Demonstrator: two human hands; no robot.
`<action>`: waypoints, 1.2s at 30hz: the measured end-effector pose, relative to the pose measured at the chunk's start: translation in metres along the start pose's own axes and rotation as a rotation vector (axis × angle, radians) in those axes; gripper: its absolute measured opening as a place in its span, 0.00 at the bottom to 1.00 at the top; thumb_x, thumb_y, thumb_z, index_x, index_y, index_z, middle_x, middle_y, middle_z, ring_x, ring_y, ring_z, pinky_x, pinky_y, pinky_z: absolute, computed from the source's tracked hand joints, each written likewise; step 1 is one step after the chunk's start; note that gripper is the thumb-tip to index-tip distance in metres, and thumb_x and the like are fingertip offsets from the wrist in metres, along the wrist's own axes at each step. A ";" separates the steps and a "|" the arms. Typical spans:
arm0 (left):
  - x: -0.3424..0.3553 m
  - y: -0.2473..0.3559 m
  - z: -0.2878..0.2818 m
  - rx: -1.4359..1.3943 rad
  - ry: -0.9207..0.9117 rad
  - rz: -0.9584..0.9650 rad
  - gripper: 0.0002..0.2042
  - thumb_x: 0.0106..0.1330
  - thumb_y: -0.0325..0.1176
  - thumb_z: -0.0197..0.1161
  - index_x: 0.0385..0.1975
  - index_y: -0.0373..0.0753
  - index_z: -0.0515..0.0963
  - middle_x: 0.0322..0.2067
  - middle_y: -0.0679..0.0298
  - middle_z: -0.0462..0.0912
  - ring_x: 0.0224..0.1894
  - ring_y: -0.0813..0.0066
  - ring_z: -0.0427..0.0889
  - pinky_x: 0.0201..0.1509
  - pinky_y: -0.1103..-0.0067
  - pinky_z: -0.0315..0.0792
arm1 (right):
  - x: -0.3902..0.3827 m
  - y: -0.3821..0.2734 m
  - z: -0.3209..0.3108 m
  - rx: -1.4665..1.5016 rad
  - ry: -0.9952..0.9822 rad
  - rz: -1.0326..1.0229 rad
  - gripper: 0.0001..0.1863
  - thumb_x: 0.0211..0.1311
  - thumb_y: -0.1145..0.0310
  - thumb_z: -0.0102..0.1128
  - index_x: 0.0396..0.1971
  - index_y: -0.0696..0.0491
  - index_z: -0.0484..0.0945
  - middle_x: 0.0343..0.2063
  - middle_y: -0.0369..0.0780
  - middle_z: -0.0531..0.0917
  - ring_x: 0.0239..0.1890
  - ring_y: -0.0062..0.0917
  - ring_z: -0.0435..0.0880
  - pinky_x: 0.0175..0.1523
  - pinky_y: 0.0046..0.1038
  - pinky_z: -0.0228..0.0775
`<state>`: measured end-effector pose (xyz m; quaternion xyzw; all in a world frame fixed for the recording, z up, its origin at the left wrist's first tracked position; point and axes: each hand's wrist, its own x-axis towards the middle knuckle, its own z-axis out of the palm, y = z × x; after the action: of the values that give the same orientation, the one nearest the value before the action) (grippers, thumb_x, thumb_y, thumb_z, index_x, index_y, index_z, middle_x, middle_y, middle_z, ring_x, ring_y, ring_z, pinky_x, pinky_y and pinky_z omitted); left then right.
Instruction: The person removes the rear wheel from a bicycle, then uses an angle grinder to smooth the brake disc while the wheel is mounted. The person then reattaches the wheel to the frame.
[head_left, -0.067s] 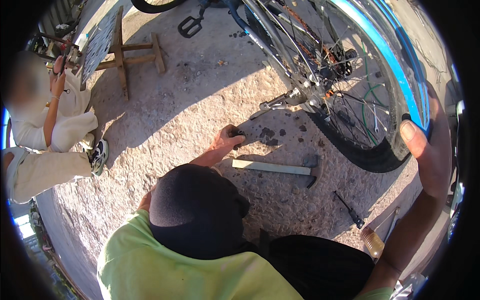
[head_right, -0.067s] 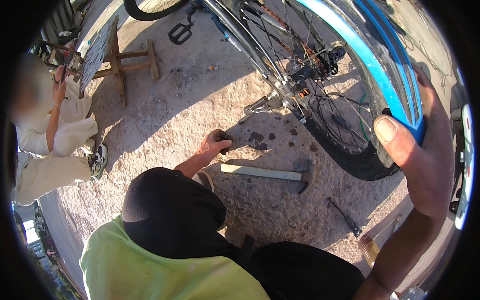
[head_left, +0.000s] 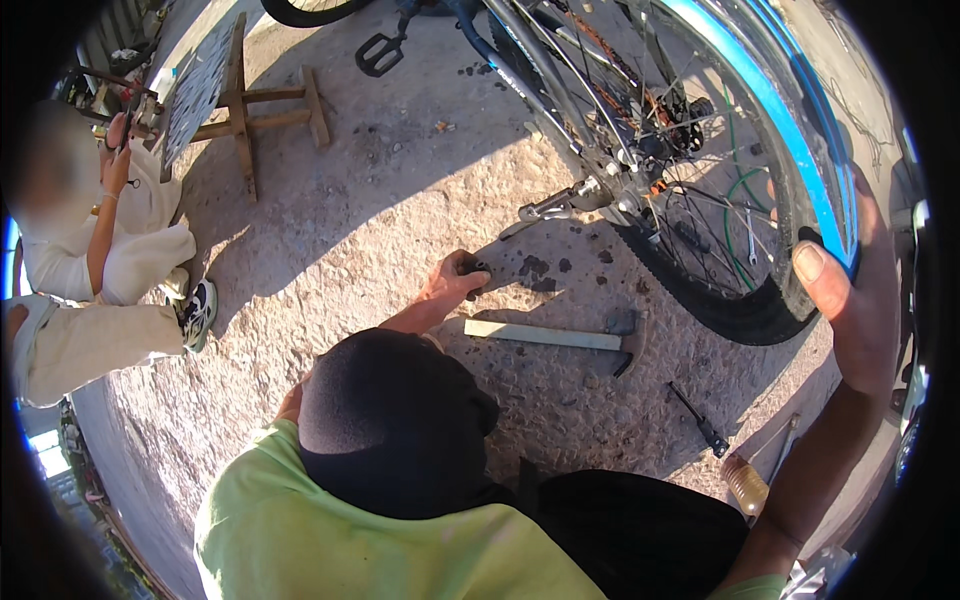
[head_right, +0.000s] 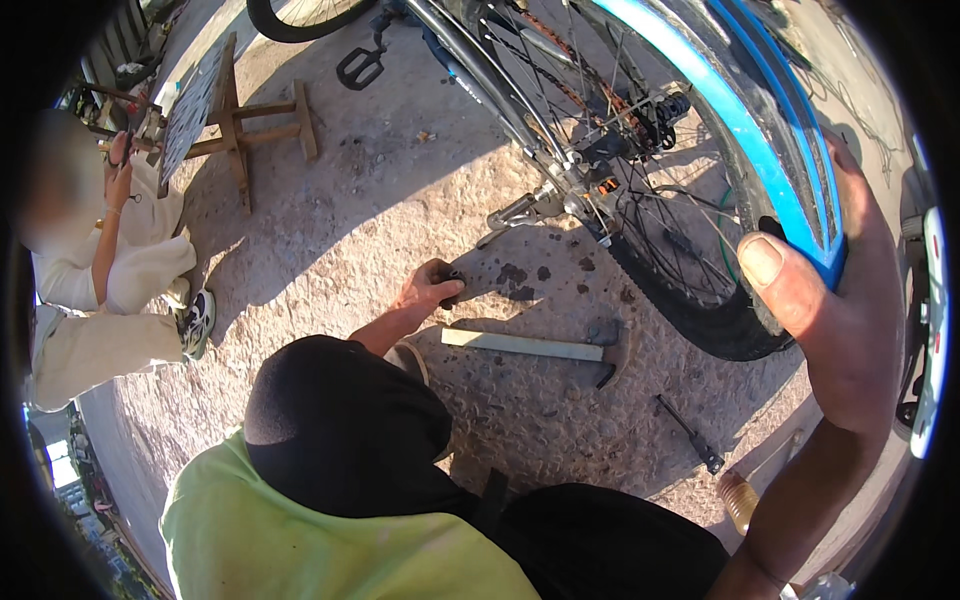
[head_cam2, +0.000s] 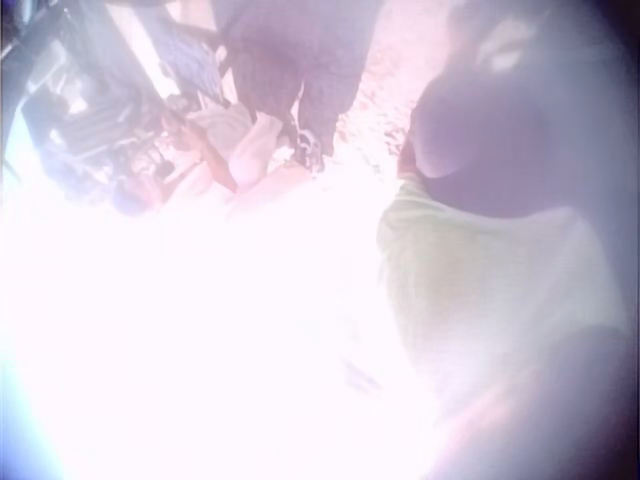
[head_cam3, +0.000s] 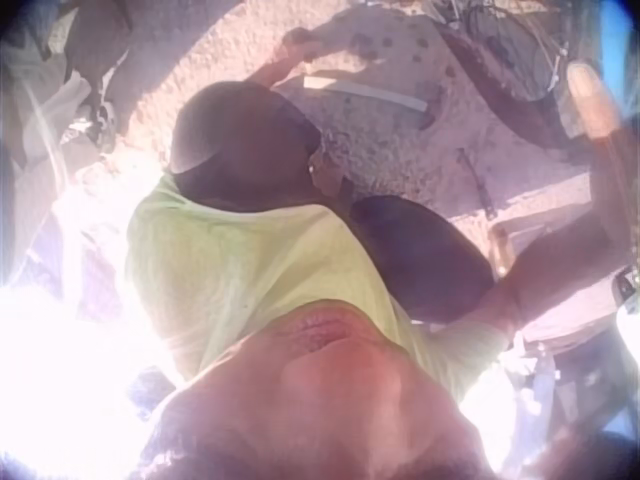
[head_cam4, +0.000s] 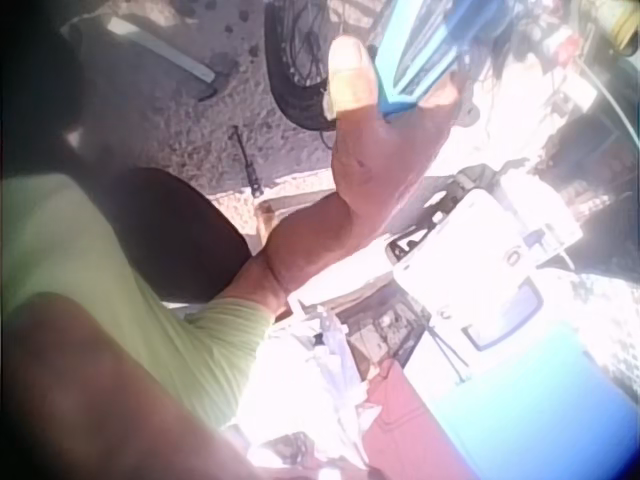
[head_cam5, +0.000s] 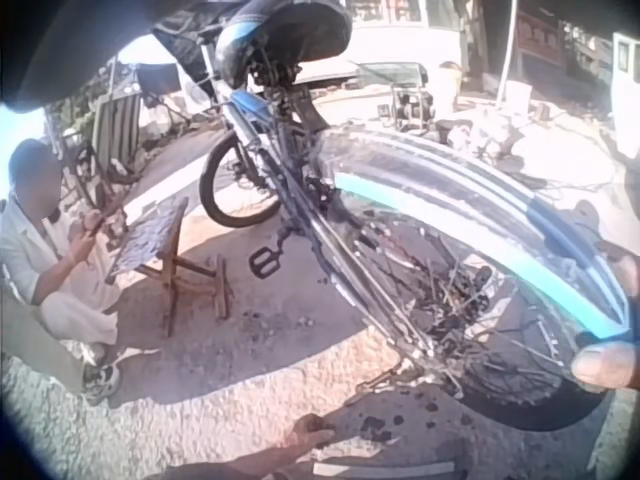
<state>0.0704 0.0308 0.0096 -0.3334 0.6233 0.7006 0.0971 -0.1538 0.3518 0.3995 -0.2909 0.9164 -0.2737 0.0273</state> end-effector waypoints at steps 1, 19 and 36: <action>0.000 0.000 0.000 0.001 0.000 0.001 0.22 0.68 0.36 0.73 0.53 0.28 0.75 0.36 0.59 0.83 0.34 0.73 0.82 0.37 0.74 0.78 | 0.001 -0.002 0.001 -0.022 -0.028 -0.003 0.53 0.56 0.38 0.70 0.73 0.60 0.67 0.58 0.52 0.82 0.59 0.39 0.84 0.64 0.38 0.74; 0.005 -0.012 0.000 0.181 0.015 0.075 0.18 0.68 0.33 0.71 0.52 0.31 0.77 0.34 0.61 0.85 0.33 0.76 0.84 0.38 0.76 0.79 | 0.008 -0.003 0.004 0.182 -0.075 -0.034 0.54 0.53 0.37 0.71 0.72 0.61 0.67 0.56 0.54 0.85 0.59 0.39 0.85 0.67 0.39 0.71; 0.007 -0.012 0.001 0.186 -0.004 0.060 0.16 0.69 0.33 0.71 0.51 0.33 0.77 0.36 0.62 0.86 0.34 0.77 0.84 0.37 0.78 0.79 | 0.014 0.003 0.003 0.171 -0.107 -0.043 0.58 0.50 0.32 0.70 0.71 0.61 0.68 0.55 0.55 0.85 0.58 0.40 0.85 0.66 0.40 0.73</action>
<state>0.0713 0.0324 -0.0041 -0.3025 0.6952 0.6431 0.1077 -0.1659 0.3448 0.3973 -0.3211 0.8805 -0.3355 0.0951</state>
